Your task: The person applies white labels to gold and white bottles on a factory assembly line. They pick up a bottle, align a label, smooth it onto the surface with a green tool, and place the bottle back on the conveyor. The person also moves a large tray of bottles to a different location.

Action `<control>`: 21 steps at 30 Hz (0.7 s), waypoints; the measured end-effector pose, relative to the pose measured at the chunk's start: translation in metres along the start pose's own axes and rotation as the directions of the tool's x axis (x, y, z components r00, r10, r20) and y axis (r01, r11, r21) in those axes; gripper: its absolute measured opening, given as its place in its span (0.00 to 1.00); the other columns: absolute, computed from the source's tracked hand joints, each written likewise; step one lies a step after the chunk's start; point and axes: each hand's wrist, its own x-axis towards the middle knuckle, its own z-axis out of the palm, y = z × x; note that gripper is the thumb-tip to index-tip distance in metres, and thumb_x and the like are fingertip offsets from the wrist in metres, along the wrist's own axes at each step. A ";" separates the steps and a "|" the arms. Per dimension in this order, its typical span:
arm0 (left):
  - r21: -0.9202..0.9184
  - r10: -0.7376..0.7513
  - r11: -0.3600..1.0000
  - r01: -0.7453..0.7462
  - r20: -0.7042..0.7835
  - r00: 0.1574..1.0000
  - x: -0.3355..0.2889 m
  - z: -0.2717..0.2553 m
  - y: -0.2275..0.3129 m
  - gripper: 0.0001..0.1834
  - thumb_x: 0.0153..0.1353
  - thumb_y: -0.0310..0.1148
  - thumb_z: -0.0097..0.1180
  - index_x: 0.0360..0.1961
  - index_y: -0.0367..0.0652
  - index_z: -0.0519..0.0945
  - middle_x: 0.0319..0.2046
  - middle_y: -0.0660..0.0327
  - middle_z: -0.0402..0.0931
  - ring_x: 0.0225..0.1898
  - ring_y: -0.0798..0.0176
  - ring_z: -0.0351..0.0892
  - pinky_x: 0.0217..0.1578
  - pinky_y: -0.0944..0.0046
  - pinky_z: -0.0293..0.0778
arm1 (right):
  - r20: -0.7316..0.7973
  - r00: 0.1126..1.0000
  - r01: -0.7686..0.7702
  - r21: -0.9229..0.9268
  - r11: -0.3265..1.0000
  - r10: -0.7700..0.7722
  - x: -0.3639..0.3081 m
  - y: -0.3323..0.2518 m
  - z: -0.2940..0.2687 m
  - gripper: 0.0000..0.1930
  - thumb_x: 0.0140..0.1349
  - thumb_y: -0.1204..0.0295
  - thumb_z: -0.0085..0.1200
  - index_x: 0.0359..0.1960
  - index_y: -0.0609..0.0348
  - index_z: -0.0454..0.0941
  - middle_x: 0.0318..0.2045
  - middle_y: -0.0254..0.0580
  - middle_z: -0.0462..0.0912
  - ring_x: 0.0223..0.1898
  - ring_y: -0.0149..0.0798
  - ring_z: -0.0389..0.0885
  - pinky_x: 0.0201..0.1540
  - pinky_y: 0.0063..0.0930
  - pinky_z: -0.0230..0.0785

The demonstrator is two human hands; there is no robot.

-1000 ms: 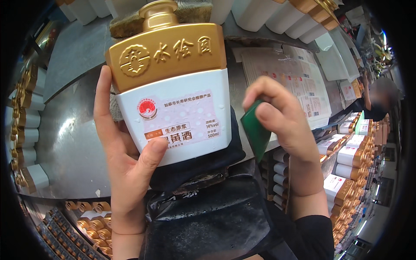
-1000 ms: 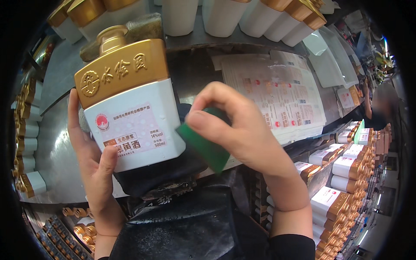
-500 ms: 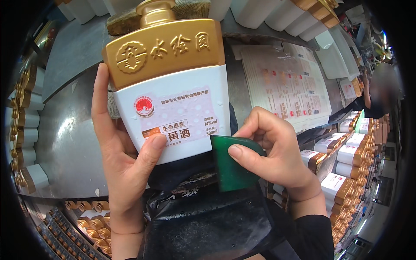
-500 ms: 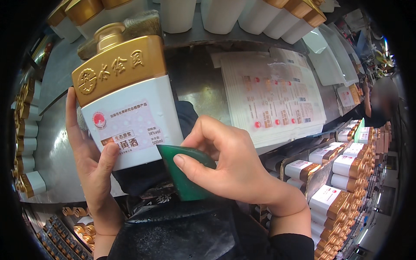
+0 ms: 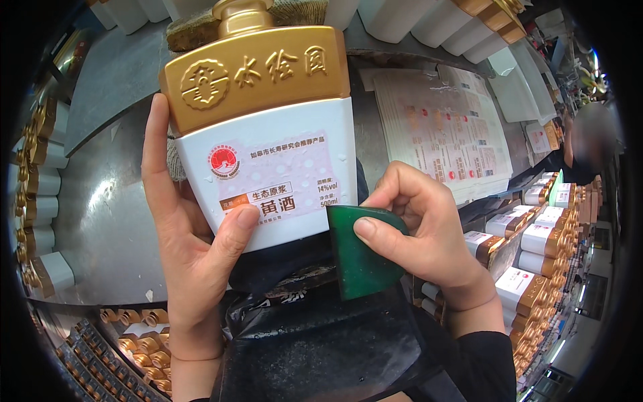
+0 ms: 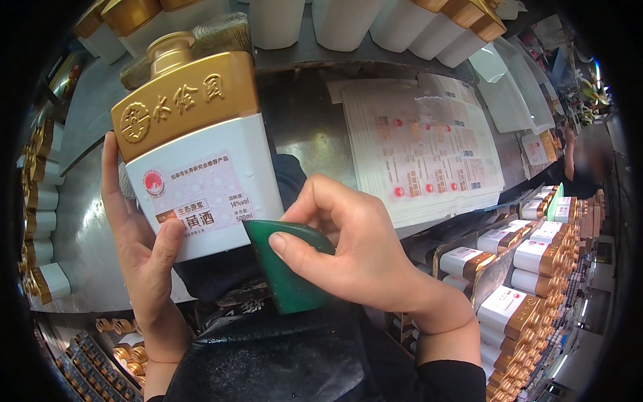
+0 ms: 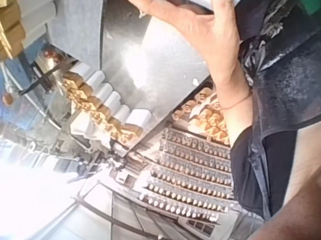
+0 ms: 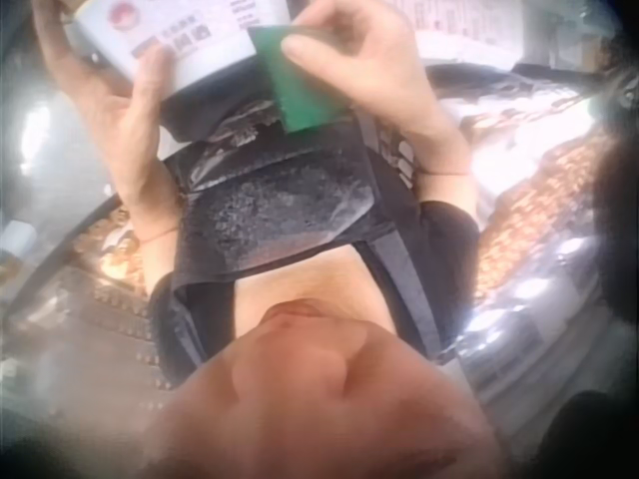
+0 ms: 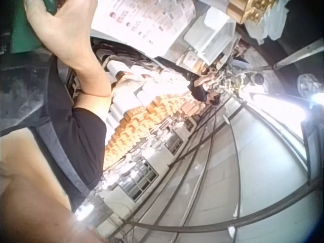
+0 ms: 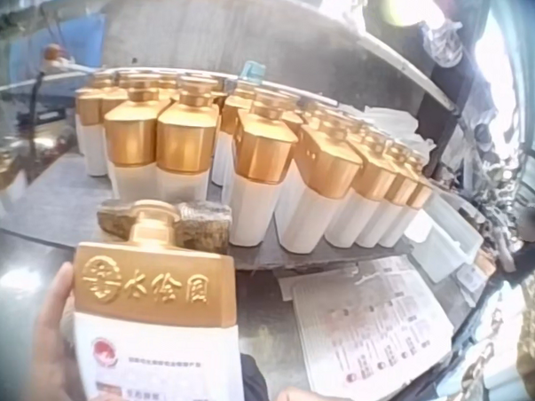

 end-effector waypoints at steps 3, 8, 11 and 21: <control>0.014 0.006 1.000 -0.006 0.000 1.000 0.000 -0.001 0.000 0.51 0.50 0.42 0.61 0.71 0.44 0.47 0.64 0.49 0.56 0.66 0.53 0.56 0.65 0.55 0.52 | 0.002 1.000 0.021 -0.053 0.998 -0.021 0.000 -0.001 0.000 0.08 0.58 0.76 0.59 0.32 0.65 0.71 0.29 0.37 0.79 0.33 0.23 0.77 0.35 0.17 0.71; 0.021 -0.010 1.000 0.010 -0.005 1.000 -0.001 0.000 0.001 0.51 0.49 0.41 0.61 0.71 0.44 0.47 0.64 0.49 0.55 0.66 0.53 0.56 0.65 0.56 0.52 | 0.014 0.999 0.050 -0.093 0.994 -0.049 0.000 0.000 -0.001 0.08 0.57 0.76 0.59 0.32 0.65 0.71 0.29 0.37 0.79 0.32 0.23 0.77 0.35 0.17 0.71; 0.014 -0.006 1.000 0.006 -0.007 1.000 0.000 0.000 0.001 0.51 0.49 0.41 0.61 0.71 0.44 0.47 0.65 0.50 0.55 0.66 0.53 0.56 0.65 0.56 0.52 | 0.004 0.999 0.040 -0.064 0.997 -0.040 0.000 -0.001 -0.001 0.08 0.57 0.76 0.59 0.32 0.65 0.71 0.29 0.37 0.79 0.32 0.23 0.78 0.35 0.17 0.71; 0.023 0.005 1.000 -0.005 0.003 1.000 -0.001 -0.001 0.000 0.50 0.50 0.39 0.61 0.71 0.44 0.46 0.65 0.49 0.55 0.66 0.53 0.56 0.65 0.56 0.52 | 0.003 0.999 -0.046 -0.074 0.996 0.046 0.001 -0.005 0.001 0.10 0.56 0.76 0.60 0.32 0.61 0.69 0.30 0.32 0.74 0.33 0.21 0.74 0.38 0.15 0.66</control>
